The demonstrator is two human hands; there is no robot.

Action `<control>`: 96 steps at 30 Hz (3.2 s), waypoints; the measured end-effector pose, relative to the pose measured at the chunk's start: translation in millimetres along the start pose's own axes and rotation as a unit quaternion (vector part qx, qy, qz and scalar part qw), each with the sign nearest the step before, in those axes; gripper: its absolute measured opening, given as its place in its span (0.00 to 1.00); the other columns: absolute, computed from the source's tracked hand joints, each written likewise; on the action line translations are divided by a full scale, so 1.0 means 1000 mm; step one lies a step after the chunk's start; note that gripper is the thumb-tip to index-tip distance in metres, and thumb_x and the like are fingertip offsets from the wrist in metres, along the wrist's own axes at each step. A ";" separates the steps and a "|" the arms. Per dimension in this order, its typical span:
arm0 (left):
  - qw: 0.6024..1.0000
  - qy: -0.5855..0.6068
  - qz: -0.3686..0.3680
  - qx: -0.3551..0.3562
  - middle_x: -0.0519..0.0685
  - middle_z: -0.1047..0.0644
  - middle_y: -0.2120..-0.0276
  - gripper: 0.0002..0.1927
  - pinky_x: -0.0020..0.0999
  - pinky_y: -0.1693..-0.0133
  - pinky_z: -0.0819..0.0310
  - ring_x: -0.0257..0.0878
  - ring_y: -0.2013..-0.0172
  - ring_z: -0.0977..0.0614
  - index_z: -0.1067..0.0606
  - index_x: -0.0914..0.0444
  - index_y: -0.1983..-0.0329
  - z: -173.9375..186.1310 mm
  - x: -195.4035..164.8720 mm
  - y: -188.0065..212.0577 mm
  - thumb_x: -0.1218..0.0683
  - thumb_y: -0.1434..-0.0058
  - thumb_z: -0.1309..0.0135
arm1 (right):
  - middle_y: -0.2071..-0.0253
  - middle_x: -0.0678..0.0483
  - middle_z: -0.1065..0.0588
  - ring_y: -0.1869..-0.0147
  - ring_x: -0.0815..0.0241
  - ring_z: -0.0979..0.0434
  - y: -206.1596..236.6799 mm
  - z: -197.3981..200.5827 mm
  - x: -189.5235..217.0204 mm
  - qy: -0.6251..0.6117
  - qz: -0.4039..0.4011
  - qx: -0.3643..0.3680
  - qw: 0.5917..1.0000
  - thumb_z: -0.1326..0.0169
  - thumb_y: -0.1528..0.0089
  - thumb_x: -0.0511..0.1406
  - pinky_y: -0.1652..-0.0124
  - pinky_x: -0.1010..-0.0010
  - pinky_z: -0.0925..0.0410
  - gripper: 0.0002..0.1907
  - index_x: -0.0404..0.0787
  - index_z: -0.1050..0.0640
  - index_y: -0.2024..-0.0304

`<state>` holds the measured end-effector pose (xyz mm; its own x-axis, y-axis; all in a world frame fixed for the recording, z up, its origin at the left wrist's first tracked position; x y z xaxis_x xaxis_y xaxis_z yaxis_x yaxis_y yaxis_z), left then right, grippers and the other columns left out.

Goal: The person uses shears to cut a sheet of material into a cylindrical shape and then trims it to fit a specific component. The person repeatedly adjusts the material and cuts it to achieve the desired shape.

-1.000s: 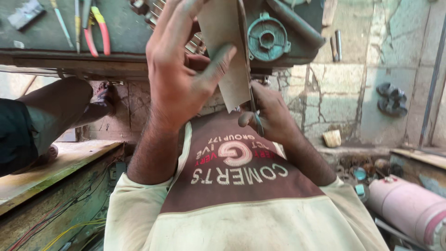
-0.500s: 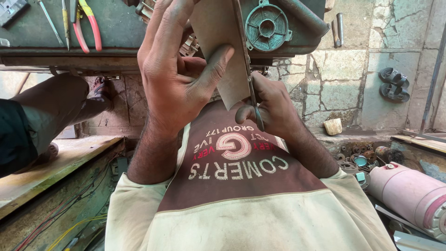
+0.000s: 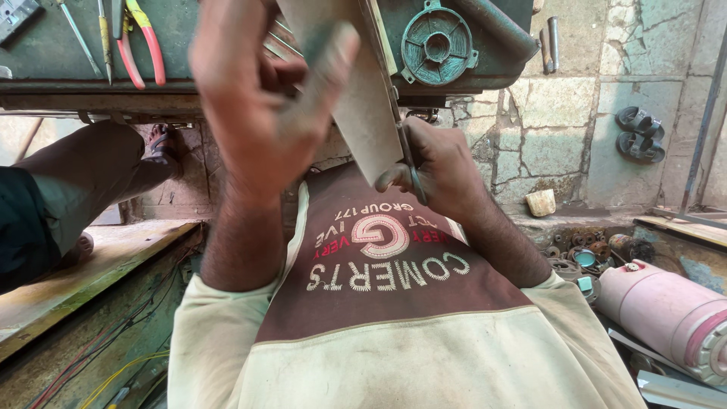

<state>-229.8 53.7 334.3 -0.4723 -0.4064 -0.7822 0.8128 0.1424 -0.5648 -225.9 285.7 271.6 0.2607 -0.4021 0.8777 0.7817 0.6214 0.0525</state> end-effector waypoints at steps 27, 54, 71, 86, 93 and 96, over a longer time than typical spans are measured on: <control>0.988 0.137 0.068 0.020 0.50 0.29 0.39 0.26 0.26 0.38 0.20 0.37 0.40 0.23 0.38 0.66 0.28 -0.011 -0.021 0.036 0.70 0.19 0.37 | 0.54 0.49 0.20 0.52 0.61 0.15 -0.003 -0.001 0.019 -0.047 0.047 -0.003 0.998 0.36 0.35 0.32 0.54 0.69 0.23 0.20 0.32 0.27 0.44; 0.995 0.072 0.072 0.021 0.50 0.23 0.50 0.20 0.23 0.62 0.10 0.34 0.49 0.14 0.32 0.68 0.35 -0.007 -0.021 0.019 0.66 0.23 0.36 | 0.47 0.45 0.24 0.45 0.55 0.18 -0.002 0.002 0.019 -0.013 0.083 -0.018 0.996 0.38 0.36 0.31 0.48 0.65 0.25 0.26 0.32 0.30 0.37; 0.986 0.147 0.072 0.024 0.53 0.25 0.34 0.25 0.25 0.54 0.07 0.38 0.41 0.18 0.37 0.68 0.28 -0.004 -0.013 0.032 0.70 0.18 0.36 | 0.56 0.47 0.22 0.53 0.57 0.16 -0.001 0.001 0.011 -0.005 0.056 -0.010 0.998 0.35 0.36 0.33 0.55 0.67 0.25 0.21 0.33 0.28 0.45; 0.982 0.174 0.064 0.033 0.54 0.23 0.40 0.26 0.28 0.50 0.08 0.39 0.43 0.15 0.40 0.67 0.27 -0.012 -0.015 0.033 0.71 0.18 0.41 | 0.56 0.48 0.22 0.53 0.58 0.17 -0.002 -0.004 0.009 -0.031 0.042 -0.021 0.998 0.37 0.36 0.32 0.55 0.68 0.26 0.20 0.32 0.27 0.45; 0.985 0.165 0.052 0.026 0.56 0.26 0.39 0.25 0.29 0.50 0.08 0.41 0.44 0.15 0.41 0.68 0.29 -0.012 -0.014 0.033 0.71 0.21 0.42 | 0.58 0.48 0.22 0.55 0.58 0.17 -0.002 -0.006 0.006 -0.014 0.054 -0.034 0.998 0.37 0.36 0.31 0.57 0.67 0.26 0.16 0.33 0.26 0.48; 0.985 0.162 0.052 0.024 0.54 0.24 0.40 0.26 0.29 0.49 0.09 0.39 0.44 0.15 0.40 0.66 0.27 -0.013 -0.014 0.033 0.71 0.19 0.41 | 0.60 0.49 0.23 0.57 0.58 0.18 -0.003 -0.008 0.004 -0.013 0.052 -0.037 0.998 0.37 0.35 0.31 0.58 0.67 0.26 0.15 0.33 0.27 0.50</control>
<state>-201.2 75.9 322.8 -0.4629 -0.0812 -0.8827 0.8743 0.1220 -0.4698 -222.1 277.0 271.0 0.3287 -0.3197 0.8887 0.7915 0.6066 -0.0746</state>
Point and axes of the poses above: each hand's wrist, its own y-axis away from the middle knuckle, its own z-axis out of the back of the hand, x = y × z, the point moved 2 cm from there along -y, towards the middle knuckle
